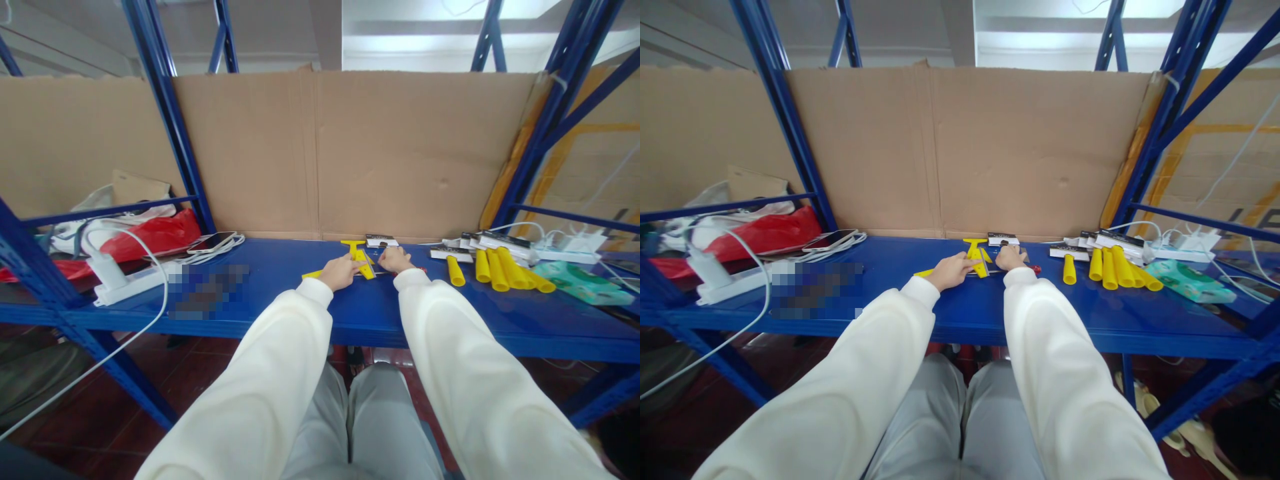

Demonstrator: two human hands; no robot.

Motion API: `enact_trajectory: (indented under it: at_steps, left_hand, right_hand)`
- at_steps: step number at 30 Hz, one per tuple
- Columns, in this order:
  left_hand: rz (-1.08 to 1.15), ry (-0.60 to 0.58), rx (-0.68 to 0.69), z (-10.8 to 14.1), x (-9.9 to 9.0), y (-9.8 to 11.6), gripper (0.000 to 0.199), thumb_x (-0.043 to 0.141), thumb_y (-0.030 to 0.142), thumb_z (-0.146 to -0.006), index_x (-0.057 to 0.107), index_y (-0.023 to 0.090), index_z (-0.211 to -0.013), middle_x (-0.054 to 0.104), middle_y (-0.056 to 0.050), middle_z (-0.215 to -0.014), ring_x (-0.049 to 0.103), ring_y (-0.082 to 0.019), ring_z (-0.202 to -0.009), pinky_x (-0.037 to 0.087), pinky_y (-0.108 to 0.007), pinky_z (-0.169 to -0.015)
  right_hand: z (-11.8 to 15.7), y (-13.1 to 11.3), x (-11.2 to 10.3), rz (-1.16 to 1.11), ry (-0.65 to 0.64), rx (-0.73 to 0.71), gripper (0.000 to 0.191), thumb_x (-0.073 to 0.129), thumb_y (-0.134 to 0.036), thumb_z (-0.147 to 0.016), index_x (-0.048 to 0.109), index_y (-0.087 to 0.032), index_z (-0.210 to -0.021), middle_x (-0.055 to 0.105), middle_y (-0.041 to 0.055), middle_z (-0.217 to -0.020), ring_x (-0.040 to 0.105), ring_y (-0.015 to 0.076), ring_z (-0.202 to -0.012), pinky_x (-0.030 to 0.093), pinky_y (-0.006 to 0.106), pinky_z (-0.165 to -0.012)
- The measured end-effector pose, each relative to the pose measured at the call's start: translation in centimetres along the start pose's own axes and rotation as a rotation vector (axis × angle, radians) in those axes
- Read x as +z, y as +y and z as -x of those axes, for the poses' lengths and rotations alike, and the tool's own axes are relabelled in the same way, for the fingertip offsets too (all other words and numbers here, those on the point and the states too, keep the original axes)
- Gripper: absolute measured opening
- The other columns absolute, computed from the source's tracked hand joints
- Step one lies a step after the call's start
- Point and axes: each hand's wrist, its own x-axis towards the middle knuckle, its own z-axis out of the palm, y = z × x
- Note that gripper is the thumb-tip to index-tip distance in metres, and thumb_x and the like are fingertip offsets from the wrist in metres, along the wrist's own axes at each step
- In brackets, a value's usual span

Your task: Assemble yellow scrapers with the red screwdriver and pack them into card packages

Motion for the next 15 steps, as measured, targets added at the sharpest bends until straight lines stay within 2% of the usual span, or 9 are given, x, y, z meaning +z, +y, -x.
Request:
enact_trajectory:
  at_steps: [4, 8, 15]
  left_hand:
    - [-0.01, -0.019, 0.026, 0.1, -0.2, 0.0, 0.046, 0.039, 0.026, -0.101, 0.059, 0.032, -0.143, 0.062, -0.011, -0.119, 0.065, -0.025, -0.111, 0.051, -0.032, -0.093]
    - [-0.029, -0.023, 0.041, 0.2, -0.4, 0.0, 0.045, 0.038, 0.026, -0.102, 0.059, 0.032, -0.142, 0.062, -0.01, -0.119, 0.065, -0.024, -0.111, 0.051, -0.031, -0.092]
    - [-0.057, -0.01, 0.076, 0.2, -0.3, 0.1, 0.045, 0.038, 0.025, -0.102, 0.058, 0.03, -0.142, 0.063, -0.011, -0.119, 0.065, -0.024, -0.11, 0.051, -0.032, -0.091]
  right_hand:
    - [0.1, -0.5, 0.0, -0.295, 0.053, -0.063, 0.008, 0.067, -0.022, -0.073, 0.072, -0.021, -0.067, 0.072, 0.0087, -0.093, 0.062, 0.0318, -0.106, 0.047, 0.048, -0.095]
    - [-0.2, -1.1, 0.8, -0.581, -0.011, -0.197, 0.008, 0.063, -0.019, -0.07, 0.067, -0.019, -0.062, 0.07, 0.0033, -0.076, 0.065, 0.0214, -0.085, 0.05, 0.036, -0.088]
    - [-0.8, -1.0, 1.8, -0.583, -0.028, -0.297, 0.008, 0.063, -0.021, -0.072, 0.066, -0.018, -0.064, 0.072, 0.0036, -0.079, 0.065, 0.0195, -0.087, 0.05, 0.034, -0.091]
